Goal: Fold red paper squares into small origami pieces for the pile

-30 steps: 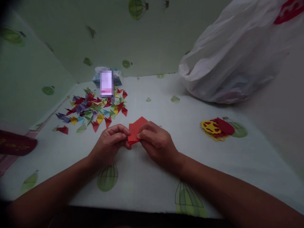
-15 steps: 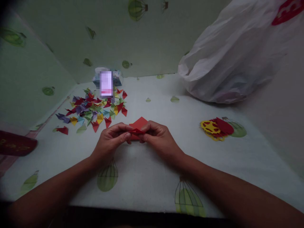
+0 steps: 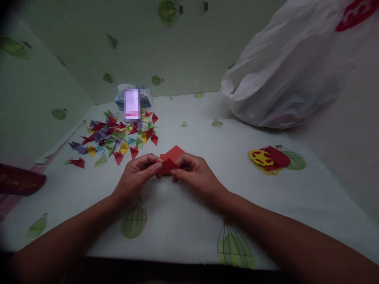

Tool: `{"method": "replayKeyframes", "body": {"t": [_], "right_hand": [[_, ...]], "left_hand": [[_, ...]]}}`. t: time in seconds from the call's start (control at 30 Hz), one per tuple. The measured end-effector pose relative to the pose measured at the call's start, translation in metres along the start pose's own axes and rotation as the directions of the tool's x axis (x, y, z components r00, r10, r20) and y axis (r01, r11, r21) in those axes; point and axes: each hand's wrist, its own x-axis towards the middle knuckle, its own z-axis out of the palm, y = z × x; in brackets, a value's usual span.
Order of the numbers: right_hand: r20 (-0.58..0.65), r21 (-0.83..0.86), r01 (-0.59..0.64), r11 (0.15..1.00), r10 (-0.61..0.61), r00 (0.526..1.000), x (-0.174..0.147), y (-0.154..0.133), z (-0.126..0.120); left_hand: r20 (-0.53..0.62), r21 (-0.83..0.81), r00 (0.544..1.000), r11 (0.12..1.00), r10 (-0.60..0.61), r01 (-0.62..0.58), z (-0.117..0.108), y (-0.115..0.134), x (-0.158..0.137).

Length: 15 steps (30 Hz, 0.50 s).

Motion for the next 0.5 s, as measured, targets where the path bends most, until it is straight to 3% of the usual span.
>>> {"method": "replayKeyframes", "body": {"t": [0.27, 0.5], "right_hand": [[0.074, -0.141, 0.036, 0.989, -0.026, 0.997, 0.0014, -0.0047, 0.0012], [0.014, -0.287, 0.007, 0.958, -0.003, 1.0, -0.0023, -0.0058, 0.0007]], "left_hand": [[0.035, 0.136, 0.999, 0.991, 0.004, -0.009, -0.0035, 0.0011, 0.0007], [0.125, 0.273, 0.992, 0.961, 0.01, -0.044, 0.0004, 0.0052, -0.003]]}}
